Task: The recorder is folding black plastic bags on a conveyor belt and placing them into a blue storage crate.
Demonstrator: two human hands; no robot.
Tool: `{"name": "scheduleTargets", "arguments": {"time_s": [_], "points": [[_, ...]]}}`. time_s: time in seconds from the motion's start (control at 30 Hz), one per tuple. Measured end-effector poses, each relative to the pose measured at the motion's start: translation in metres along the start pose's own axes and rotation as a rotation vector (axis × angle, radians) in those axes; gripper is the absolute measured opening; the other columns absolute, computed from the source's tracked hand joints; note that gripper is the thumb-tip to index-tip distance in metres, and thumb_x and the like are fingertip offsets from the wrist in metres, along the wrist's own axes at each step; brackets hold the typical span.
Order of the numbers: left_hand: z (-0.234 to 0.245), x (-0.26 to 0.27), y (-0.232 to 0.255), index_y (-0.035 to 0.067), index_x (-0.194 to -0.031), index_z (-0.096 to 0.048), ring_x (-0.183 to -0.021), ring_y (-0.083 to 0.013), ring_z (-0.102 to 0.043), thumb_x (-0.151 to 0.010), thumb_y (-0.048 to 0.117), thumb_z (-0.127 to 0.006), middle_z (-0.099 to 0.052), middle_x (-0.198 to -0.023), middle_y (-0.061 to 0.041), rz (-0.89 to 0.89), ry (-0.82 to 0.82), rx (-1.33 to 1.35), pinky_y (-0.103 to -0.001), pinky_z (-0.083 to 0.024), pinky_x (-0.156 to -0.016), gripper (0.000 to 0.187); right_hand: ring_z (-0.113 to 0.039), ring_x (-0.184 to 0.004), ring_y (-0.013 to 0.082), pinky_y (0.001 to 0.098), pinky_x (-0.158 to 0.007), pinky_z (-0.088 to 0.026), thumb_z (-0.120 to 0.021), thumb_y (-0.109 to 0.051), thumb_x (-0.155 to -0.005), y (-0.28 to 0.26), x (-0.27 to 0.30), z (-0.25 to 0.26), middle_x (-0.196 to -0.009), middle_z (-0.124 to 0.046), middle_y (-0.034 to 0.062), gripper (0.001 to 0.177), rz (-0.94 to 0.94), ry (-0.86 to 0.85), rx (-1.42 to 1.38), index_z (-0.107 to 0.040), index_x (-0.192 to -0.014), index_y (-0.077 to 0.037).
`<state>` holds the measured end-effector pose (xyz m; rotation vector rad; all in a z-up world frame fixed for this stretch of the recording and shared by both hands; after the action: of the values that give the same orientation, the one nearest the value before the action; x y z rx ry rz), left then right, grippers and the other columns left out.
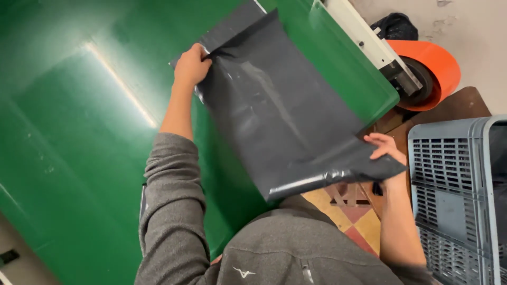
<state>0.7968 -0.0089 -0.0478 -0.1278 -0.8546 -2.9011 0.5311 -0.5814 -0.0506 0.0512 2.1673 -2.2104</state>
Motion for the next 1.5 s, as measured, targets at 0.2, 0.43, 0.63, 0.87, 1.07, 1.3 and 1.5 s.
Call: {"name": "scheduleTargets", "arguments": {"time_s": [0.2, 0.43, 0.63, 0.87, 1.07, 1.3, 1.5], "points": [[0.003, -0.029, -0.016, 0.007, -0.101, -0.062, -0.097, -0.0405, -0.067, -0.085, 0.023, -0.069, -0.073, -0.100, -0.018, 0.076, 0.125, 0.046, -0.049, -0.052, -0.083, 0.024, -0.059, -0.117, 0.0273, 0.0376, -0.104, -0.049, -0.055, 0.005, -0.090, 0.041, -0.043, 0.019, -0.136, -0.059, 0.0161, 0.019, -0.166, 0.208, -0.274, -0.063, -0.076, -0.003], [0.006, -0.044, -0.038, 0.001, -0.094, -0.062, -0.093, -0.0410, -0.068, -0.084, 0.017, -0.066, -0.071, -0.095, -0.022, 0.041, 0.140, 0.177, -0.046, -0.054, -0.083, 0.020, -0.062, -0.117, 0.0300, 0.0385, -0.102, -0.052, -0.053, 0.004, -0.093, 0.029, -0.064, 0.018, -0.132, -0.063, 0.0167, 0.025, -0.131, 0.169, -0.411, -0.061, -0.071, -0.006], [0.014, -0.043, -0.032, 0.004, -0.091, -0.062, -0.089, -0.0409, -0.068, -0.081, 0.020, -0.072, -0.072, -0.090, -0.019, 0.140, 0.180, 0.023, -0.049, -0.053, -0.078, 0.021, -0.062, -0.107, 0.0370, 0.0490, -0.088, -0.056, -0.046, -0.003, -0.103, 0.063, -0.060, 0.032, -0.125, -0.062, 0.0255, 0.028, -0.453, 0.290, -0.259, -0.071, -0.115, -0.001], [-0.007, -0.047, -0.018, 0.010, -0.110, -0.066, -0.106, -0.0422, -0.062, -0.081, 0.021, -0.078, -0.069, -0.112, -0.016, -0.029, 0.259, -0.353, -0.056, -0.050, -0.082, 0.033, -0.070, -0.075, 0.0237, 0.0377, -0.061, -0.062, -0.053, -0.052, -0.103, 0.047, -0.080, 0.034, -0.094, -0.069, 0.0153, 0.061, -0.601, 0.336, -0.006, -0.069, -0.104, 0.006], [-0.042, 0.032, 0.087, 0.008, -0.127, -0.057, -0.134, -0.0410, -0.044, -0.089, 0.027, -0.081, -0.053, -0.141, -0.013, -0.330, 0.190, -0.459, -0.060, -0.045, -0.097, 0.048, -0.070, -0.070, 0.0175, 0.0312, -0.057, -0.059, -0.070, -0.037, -0.100, 0.018, -0.093, 0.033, -0.094, -0.067, 0.0096, 0.041, -0.506, 0.148, 0.284, -0.071, -0.092, 0.004], [-0.067, 0.070, 0.122, 0.004, -0.150, -0.044, -0.150, -0.0398, -0.024, -0.089, 0.051, -0.079, -0.039, -0.160, -0.014, -0.244, -0.002, -0.419, -0.075, -0.022, -0.107, 0.084, -0.064, -0.109, 0.0309, 0.0443, -0.089, -0.051, -0.079, -0.032, -0.088, -0.025, -0.062, 0.044, -0.129, -0.066, 0.0099, 0.027, -0.284, -0.202, 0.958, -0.080, -0.093, -0.006], [-0.090, 0.080, 0.113, 0.003, -0.149, -0.048, -0.147, -0.0417, -0.031, -0.091, 0.048, -0.077, -0.045, -0.156, -0.017, -0.372, 0.216, -0.516, -0.069, -0.030, -0.107, 0.080, -0.045, -0.136, 0.0282, 0.0418, -0.110, -0.039, -0.079, -0.029, -0.092, 0.096, -0.018, 0.027, -0.149, -0.046, 0.0148, 0.075, -0.281, 0.278, 0.205, -0.040, -0.149, -0.001]]}}
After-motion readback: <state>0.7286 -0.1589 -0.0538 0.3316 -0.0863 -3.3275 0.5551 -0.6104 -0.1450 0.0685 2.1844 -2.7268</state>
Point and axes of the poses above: each hand's wrist, its own x-axis away from the middle knuckle, its own z-axis out of the back of the hand, y = z × x, the point moved 2 cm from there along -x, towards the middle knuckle
